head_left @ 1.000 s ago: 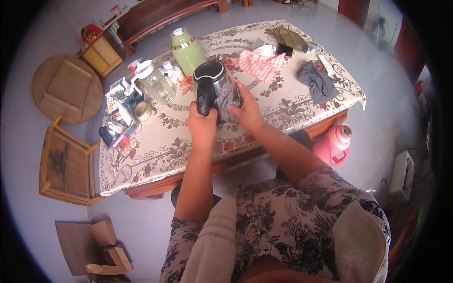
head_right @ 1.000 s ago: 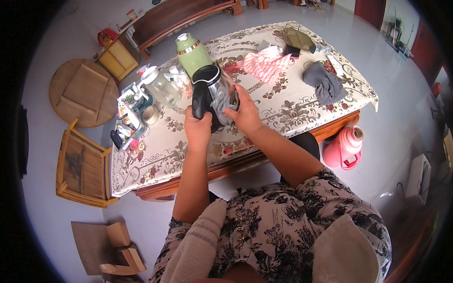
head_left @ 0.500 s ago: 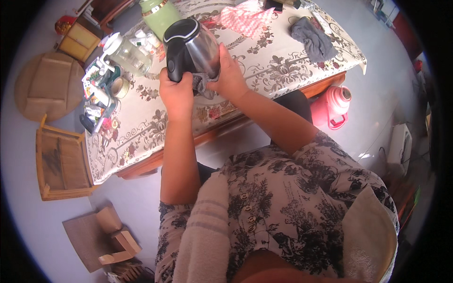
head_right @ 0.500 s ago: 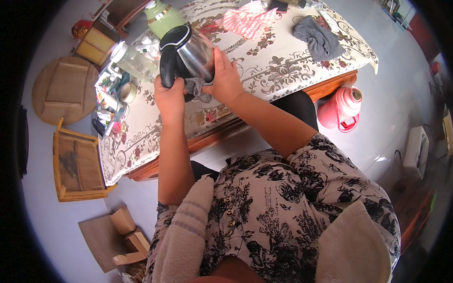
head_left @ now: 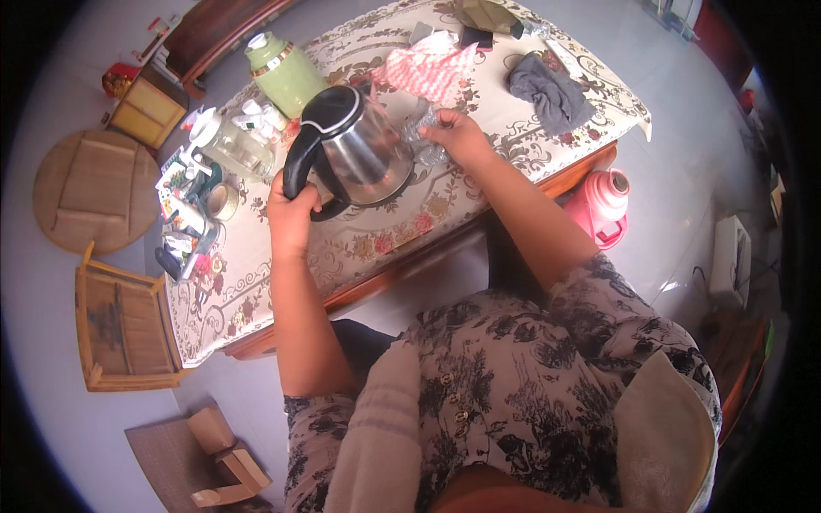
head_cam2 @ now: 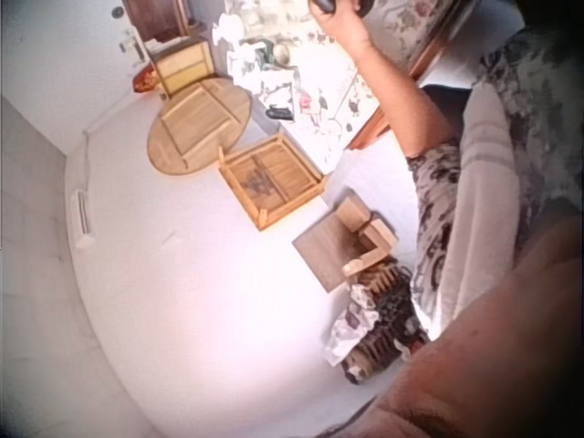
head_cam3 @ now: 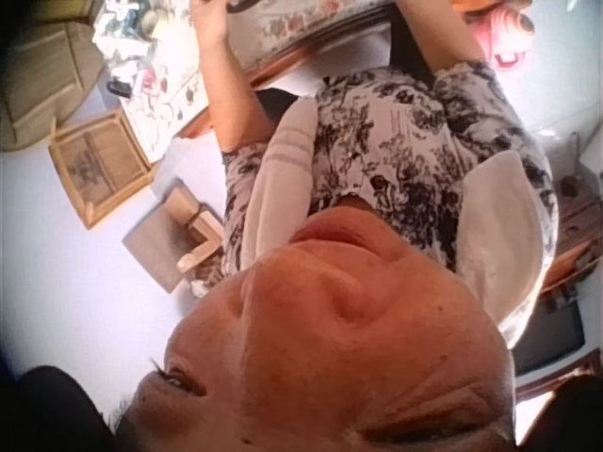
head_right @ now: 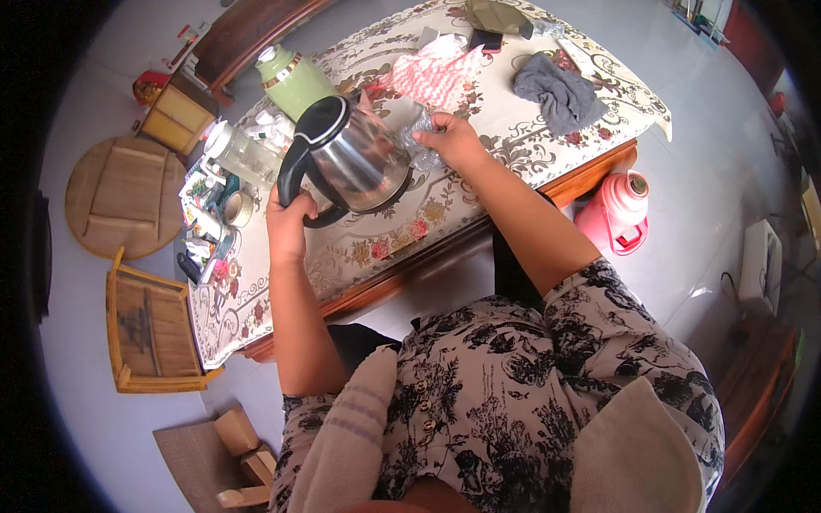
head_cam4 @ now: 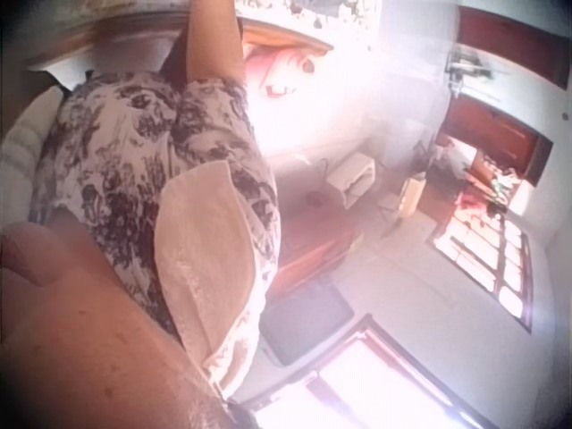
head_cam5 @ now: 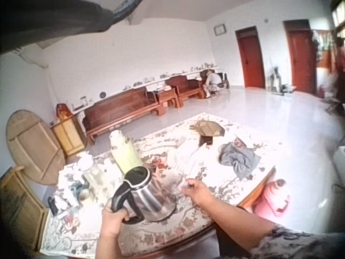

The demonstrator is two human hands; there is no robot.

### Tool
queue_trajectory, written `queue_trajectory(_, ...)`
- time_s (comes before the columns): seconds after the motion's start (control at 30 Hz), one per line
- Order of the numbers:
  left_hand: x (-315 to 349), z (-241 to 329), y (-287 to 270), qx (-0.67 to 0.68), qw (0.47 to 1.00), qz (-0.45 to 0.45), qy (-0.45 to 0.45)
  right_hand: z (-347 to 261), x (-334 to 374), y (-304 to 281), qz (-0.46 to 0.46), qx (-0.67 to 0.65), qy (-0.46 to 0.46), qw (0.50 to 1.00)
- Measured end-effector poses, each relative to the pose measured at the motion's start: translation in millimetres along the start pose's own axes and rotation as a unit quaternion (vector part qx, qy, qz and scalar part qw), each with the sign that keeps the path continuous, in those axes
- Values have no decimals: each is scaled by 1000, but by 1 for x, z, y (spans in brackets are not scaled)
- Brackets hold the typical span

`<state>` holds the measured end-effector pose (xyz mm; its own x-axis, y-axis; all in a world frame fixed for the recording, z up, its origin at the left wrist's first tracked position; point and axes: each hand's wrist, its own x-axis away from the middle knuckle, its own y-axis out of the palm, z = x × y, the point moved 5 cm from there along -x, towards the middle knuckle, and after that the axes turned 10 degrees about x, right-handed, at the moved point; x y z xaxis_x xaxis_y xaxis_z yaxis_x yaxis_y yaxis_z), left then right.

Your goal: The person scrubs the exterior of a stainless steel electric kettle with a steel wool pad, then wipes it dry with a pink and white checkered cloth. The task is performed on a table covered with a floral tablecloth.

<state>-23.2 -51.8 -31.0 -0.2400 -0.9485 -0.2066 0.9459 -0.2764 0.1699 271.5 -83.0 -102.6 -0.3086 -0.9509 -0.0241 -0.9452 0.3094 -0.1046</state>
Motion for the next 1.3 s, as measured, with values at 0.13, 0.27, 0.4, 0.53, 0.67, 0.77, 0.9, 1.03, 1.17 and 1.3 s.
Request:
queue_trajectory(0.13, 1, 1, 4, -22, 1000, 17, 0, -43, 22, 26, -43, -308, -7, 950)
queue_trajectory(0.27, 4, 5, 10, -37, 999, 33, 0, -65, 21, 47, 40, -128, -171, 976)
queue_trajectory(0.4, 6, 3, 15, -36, 999, 37, -4, -79, 22, 67, 15, -138, -188, 972)
queue_trajectory(0.53, 9, 3, 15, -40, 999, 35, -2, -83, 24, 68, -14, -64, -174, 983)
queue_trajectory(0.67, 7, 4, 15, -47, 998, 47, 4, -70, 7, 55, -100, -223, -25, 969)
queue_trajectory(0.77, 8, 1, 16, -28, 999, 46, 2, -70, 5, 54, -64, -113, -82, 988)
queue_trajectory(0.9, 10, 5, 19, -40, 998, 48, 3, -79, 15, 81, 15, 80, -185, 979)
queue_trajectory(1.03, 10, 5, 20, -34, 999, 35, 0, -64, 18, 72, -76, 12, -188, 979)
queue_trajectory(1.17, 10, 9, 20, -37, 999, 39, 3, -3, 32, 57, 46, 374, -241, 894)
queue_trajectory(1.3, 7, 3, 18, -29, 999, 34, -2, -16, 38, 56, 56, 393, -199, 896)
